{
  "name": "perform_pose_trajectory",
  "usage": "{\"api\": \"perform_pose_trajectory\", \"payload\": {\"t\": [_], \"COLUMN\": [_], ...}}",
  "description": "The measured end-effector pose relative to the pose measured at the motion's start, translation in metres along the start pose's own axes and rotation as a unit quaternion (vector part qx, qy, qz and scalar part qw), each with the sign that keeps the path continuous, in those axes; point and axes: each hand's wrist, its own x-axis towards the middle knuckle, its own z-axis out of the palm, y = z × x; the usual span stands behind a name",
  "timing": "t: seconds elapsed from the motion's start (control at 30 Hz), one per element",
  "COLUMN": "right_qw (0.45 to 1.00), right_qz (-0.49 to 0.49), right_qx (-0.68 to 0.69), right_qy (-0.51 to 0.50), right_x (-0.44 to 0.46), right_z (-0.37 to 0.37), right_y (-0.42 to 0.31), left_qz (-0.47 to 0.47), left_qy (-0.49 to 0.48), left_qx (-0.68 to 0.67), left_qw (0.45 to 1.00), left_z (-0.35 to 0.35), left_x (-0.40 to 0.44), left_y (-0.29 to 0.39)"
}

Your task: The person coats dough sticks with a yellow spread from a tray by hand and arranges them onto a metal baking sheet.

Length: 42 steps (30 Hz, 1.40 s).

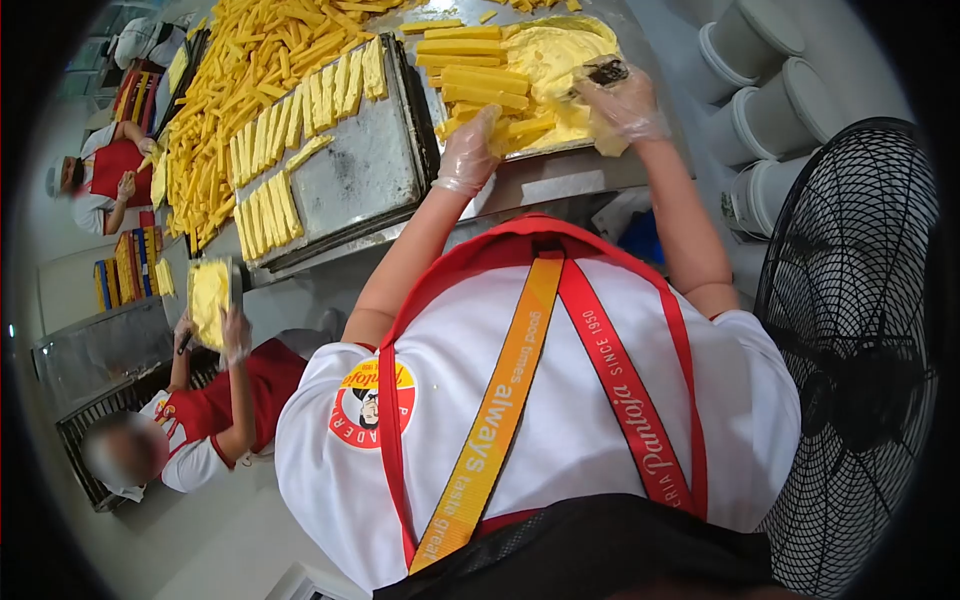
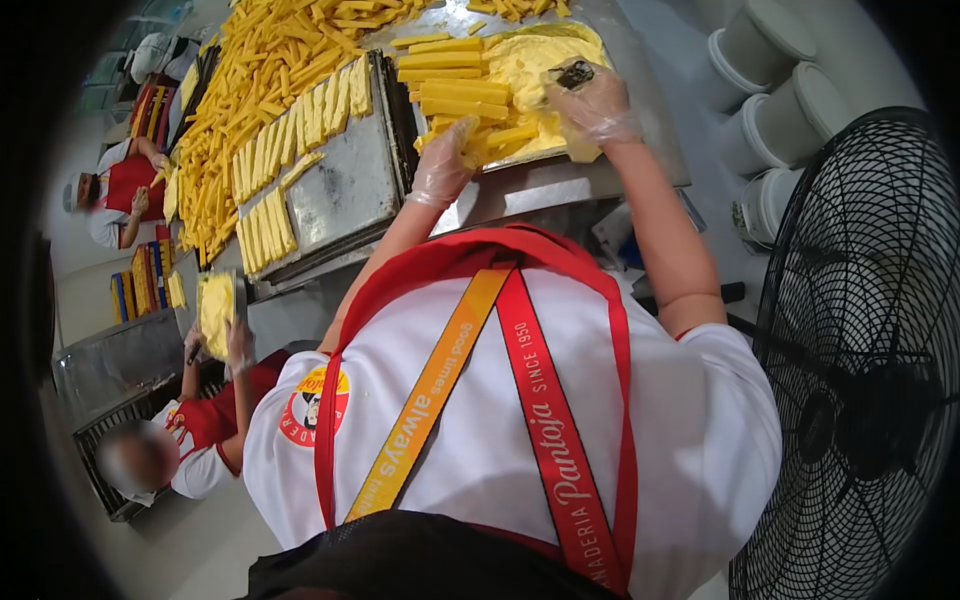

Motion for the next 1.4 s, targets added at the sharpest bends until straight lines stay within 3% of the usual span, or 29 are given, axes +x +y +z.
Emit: {"api": "perform_pose_trajectory", "payload": {"t": [0.07,0.1,0.2,0.23,0.33,0.43,0.53,0.57,0.67,0.7,0.73,0.8,0.83,0.9,0.93,1.0,1.07,1.1,1.17,1.2,1.3,1.4], "right_qw": [0.982,0.966,0.99,0.986,0.997,0.946,0.993,0.998,0.987,0.995,0.997,0.957,0.939,0.995,0.995,0.988,0.986,0.986,0.989,0.987,0.972,0.973], "right_qz": [0.071,0.031,0.121,0.154,0.01,0.045,0.019,0.053,-0.008,-0.045,-0.023,0.024,0.048,0.035,0.026,0.034,0.043,0.057,0.08,0.092,0.182,0.176], "right_qx": [0.154,0.254,-0.072,-0.05,0.013,0.322,0.115,-0.039,-0.134,-0.052,0.064,0.291,0.341,0.075,-0.061,-0.114,-0.113,-0.107,-0.032,0.037,-0.033,-0.044], "right_qy": [-0.086,-0.048,-0.01,0.03,0.07,-0.013,-0.018,-0.001,0.084,0.07,0.048,0.002,0.002,0.05,0.072,0.101,0.117,0.118,0.122,0.129,0.144,0.142], "right_x": [-0.013,-0.02,-0.005,-0.004,-0.013,-0.024,-0.015,-0.007,-0.014,-0.02,-0.023,-0.033,-0.036,-0.027,-0.023,-0.019,-0.019,-0.018,-0.022,-0.026,-0.025,-0.016], "right_z": [0.004,0.013,0.02,0.017,0.013,0.022,0.024,0.026,0.016,0.013,0.015,0.025,0.026,0.024,0.022,0.017,0.021,0.019,0.022,0.017,0.017,0.026], "right_y": [-0.009,-0.011,0.016,0.015,0.005,-0.018,-0.003,0.01,-0.005,-0.008,-0.01,-0.014,-0.024,-0.014,-0.01,0.005,0.049,0.065,0.055,0.034,0.02,0.053], "left_qz": [-0.015,-0.007,0.015,0.022,0.032,-0.028,-0.05,-0.045,-0.083,-0.101,-0.118,-0.153,-0.171,-0.194,-0.201,-0.216,-0.245,-0.161,-0.167,-0.166,-0.202,-0.232], "left_qy": [0.002,0.003,0.01,0.014,0.019,-0.013,-0.003,0.01,0.009,-0.003,-0.015,-0.041,-0.054,-0.07,-0.074,-0.066,-0.046,0.006,0.087,0.127,0.273,0.365], "left_qx": [0.011,0.006,-0.01,-0.016,-0.031,-0.035,-0.079,-0.101,-0.094,-0.119,-0.145,-0.162,-0.153,-0.164,-0.184,-0.202,-0.197,-0.075,-0.109,-0.125,0.046,0.159], "left_qw": [1.0,1.0,1.0,1.0,0.999,0.999,0.996,0.994,0.992,0.988,0.982,0.974,0.972,0.965,0.96,0.953,0.948,0.984,0.976,0.97,0.939,0.887], "left_z": [0.0,0.001,0.006,0.009,0.009,0.001,-0.001,-0.002,-0.007,-0.008,-0.009,-0.01,-0.01,-0.011,-0.01,-0.02,-0.054,-0.077,-0.106,-0.123,-0.169,-0.189], "left_x": [0.001,0.001,0.0,0.0,-0.001,0.0,-0.001,-0.001,0.001,0.002,0.004,0.005,0.007,0.005,0.002,0.0,-0.015,-0.023,-0.053,-0.068,-0.107,-0.146], "left_y": [0.007,0.005,-0.002,-0.004,-0.008,0.003,0.004,0.002,0.003,0.003,0.001,-0.002,-0.004,-0.008,-0.01,-0.011,0.01,0.02,0.009,0.003,-0.011,-0.043]}}
